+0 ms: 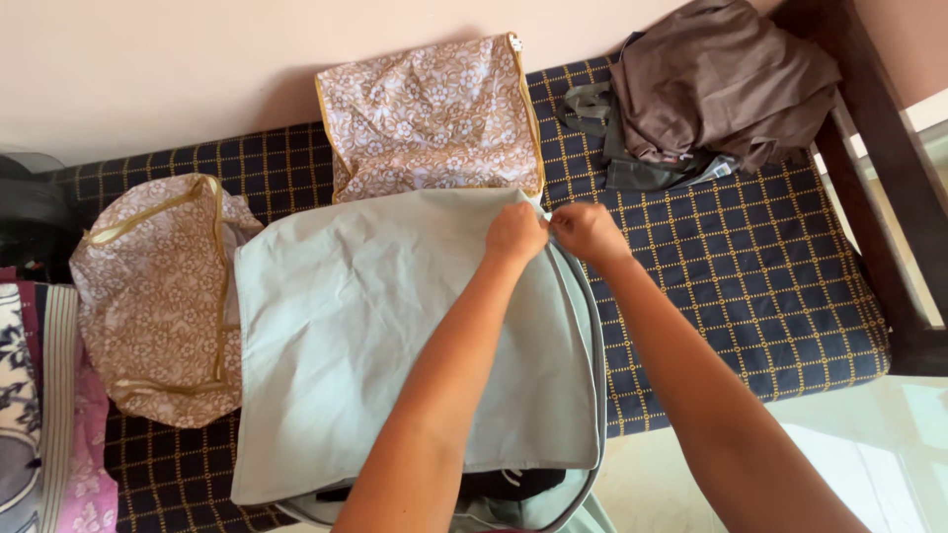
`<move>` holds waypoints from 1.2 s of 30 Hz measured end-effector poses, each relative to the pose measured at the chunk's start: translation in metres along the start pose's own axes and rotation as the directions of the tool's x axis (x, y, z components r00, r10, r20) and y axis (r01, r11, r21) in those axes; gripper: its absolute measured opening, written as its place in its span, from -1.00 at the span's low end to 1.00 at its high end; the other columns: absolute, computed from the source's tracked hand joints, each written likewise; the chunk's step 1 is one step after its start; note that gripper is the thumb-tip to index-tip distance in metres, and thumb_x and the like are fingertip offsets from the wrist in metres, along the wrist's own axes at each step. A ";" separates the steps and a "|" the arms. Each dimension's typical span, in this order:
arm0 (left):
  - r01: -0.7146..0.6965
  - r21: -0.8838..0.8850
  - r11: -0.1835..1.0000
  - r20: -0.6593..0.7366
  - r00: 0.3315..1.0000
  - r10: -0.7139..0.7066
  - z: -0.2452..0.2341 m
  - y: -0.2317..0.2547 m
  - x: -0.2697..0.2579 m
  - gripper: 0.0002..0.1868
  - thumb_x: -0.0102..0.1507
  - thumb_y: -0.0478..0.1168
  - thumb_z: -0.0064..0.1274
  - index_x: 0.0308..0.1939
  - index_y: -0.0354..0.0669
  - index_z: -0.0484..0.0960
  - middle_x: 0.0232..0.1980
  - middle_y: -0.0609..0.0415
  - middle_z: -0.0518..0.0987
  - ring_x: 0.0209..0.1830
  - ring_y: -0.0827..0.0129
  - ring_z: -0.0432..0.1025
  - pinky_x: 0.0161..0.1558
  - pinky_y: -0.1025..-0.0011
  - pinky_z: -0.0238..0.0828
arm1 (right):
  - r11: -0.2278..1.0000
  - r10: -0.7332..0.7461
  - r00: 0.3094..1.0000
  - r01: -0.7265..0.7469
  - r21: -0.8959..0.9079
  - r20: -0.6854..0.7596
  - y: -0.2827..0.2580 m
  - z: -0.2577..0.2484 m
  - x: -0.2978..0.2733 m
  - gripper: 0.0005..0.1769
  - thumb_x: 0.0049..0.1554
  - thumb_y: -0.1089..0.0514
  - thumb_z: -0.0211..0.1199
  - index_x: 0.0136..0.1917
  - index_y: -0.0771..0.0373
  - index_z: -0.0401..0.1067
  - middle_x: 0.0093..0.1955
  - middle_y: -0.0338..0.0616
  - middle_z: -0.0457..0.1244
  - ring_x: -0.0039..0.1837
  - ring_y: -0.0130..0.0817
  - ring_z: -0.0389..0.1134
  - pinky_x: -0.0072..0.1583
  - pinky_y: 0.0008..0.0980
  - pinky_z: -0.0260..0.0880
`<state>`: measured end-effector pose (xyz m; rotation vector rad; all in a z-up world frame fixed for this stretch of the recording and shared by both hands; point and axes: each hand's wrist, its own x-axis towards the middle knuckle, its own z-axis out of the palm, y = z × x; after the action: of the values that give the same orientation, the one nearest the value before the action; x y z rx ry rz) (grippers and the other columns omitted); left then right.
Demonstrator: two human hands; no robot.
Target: The person places folded clothes into a large blue fabric organizer, arranges them side-by-side, and then zips the organizer closed.
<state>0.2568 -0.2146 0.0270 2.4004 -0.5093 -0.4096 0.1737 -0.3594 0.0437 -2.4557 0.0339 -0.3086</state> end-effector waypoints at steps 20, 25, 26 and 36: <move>-0.287 0.345 0.894 -0.196 0.909 0.367 0.026 0.006 0.041 -0.87 0.16 -0.37 -0.01 -0.36 -0.25 0.68 -0.26 -0.17 0.66 -0.19 -0.03 0.60 -0.19 0.14 0.60 | 0.994 0.107 0.994 -0.107 0.017 0.011 -0.125 -0.039 -0.242 -0.88 -0.10 0.30 0.40 -0.24 0.28 0.51 -0.22 -0.06 0.36 -0.15 -0.11 0.42 -0.11 -0.20 0.46; -0.196 0.294 0.935 -0.289 0.915 0.283 0.024 0.022 0.030 -0.92 0.27 -0.33 0.03 -0.25 -0.28 0.60 -0.26 -0.15 0.64 -0.19 -0.02 0.58 -0.25 0.12 0.58 | 0.962 0.273 0.962 -0.273 -0.029 -0.020 -0.163 -0.037 -0.296 -0.88 -0.06 0.31 0.41 -0.20 0.31 0.53 -0.23 -0.07 0.37 -0.20 -0.16 0.43 -0.16 -0.24 0.46; -0.216 0.209 0.954 -0.289 0.918 0.272 0.021 0.026 0.016 -0.88 0.29 -0.28 0.03 -0.22 -0.29 0.58 -0.28 -0.15 0.64 -0.20 -0.04 0.57 -0.24 0.08 0.55 | 0.954 0.296 0.954 -0.298 -0.032 -0.040 -0.167 -0.036 -0.303 -0.89 -0.05 0.32 0.40 -0.19 0.32 0.53 -0.23 -0.07 0.37 -0.21 -0.17 0.43 -0.16 -0.26 0.46; 0.084 -0.169 0.982 0.247 0.968 -0.041 0.017 0.031 -0.296 -0.55 0.18 0.04 0.24 -0.53 -0.33 0.66 -0.48 -0.26 0.61 -0.38 -0.15 0.55 -0.26 0.01 0.46 | 0.885 0.442 0.896 -0.426 0.187 -0.053 -0.158 -0.025 -0.305 -0.85 -0.01 0.32 0.45 -0.16 0.37 0.54 -0.25 -0.06 0.40 -0.21 -0.34 0.46 -0.12 -0.37 0.47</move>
<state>-0.0172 -0.1115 0.0815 2.2094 -0.4819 -0.7520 -0.1373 -0.2200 0.0952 -2.1842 0.5694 -0.2162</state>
